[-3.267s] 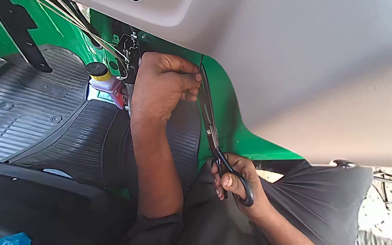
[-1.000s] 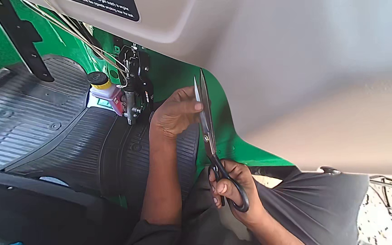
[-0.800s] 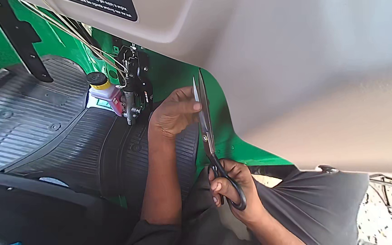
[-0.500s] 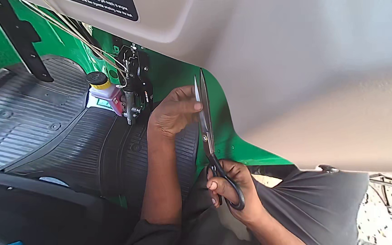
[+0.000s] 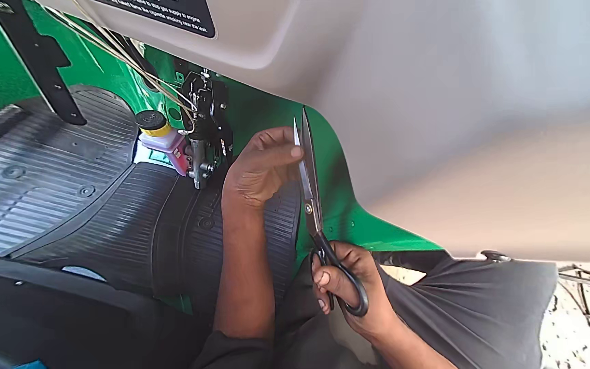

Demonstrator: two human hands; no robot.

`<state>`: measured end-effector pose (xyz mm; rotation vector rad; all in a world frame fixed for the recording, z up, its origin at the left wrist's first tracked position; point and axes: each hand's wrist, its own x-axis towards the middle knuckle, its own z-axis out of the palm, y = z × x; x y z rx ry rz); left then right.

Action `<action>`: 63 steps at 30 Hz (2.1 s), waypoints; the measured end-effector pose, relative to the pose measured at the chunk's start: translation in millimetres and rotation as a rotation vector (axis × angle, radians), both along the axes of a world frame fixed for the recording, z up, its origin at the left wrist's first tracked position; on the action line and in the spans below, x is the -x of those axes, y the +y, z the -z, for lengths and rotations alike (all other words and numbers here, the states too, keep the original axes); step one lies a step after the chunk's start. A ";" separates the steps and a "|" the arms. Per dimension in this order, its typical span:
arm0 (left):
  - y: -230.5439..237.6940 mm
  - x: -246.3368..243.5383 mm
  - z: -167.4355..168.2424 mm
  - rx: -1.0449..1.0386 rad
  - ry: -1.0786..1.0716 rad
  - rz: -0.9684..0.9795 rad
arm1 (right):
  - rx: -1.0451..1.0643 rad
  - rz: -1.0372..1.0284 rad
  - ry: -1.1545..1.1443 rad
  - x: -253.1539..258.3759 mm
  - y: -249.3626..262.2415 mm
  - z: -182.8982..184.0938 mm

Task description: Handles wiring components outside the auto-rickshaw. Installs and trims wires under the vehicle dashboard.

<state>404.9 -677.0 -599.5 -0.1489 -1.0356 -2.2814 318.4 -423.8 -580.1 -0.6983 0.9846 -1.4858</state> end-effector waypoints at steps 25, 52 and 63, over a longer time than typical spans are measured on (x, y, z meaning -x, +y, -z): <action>-0.6 0.4 -4.3 0.023 -0.045 -0.055 | -0.036 -0.012 0.082 -0.4 -1.3 0.5; -1.9 -3.3 -3.6 0.034 -0.080 -0.054 | -0.014 0.007 0.073 -4.0 -1.7 3.3; -8.9 -3.7 -14.1 -0.087 -0.104 -0.068 | -0.169 -0.199 0.303 19.2 32.5 -10.6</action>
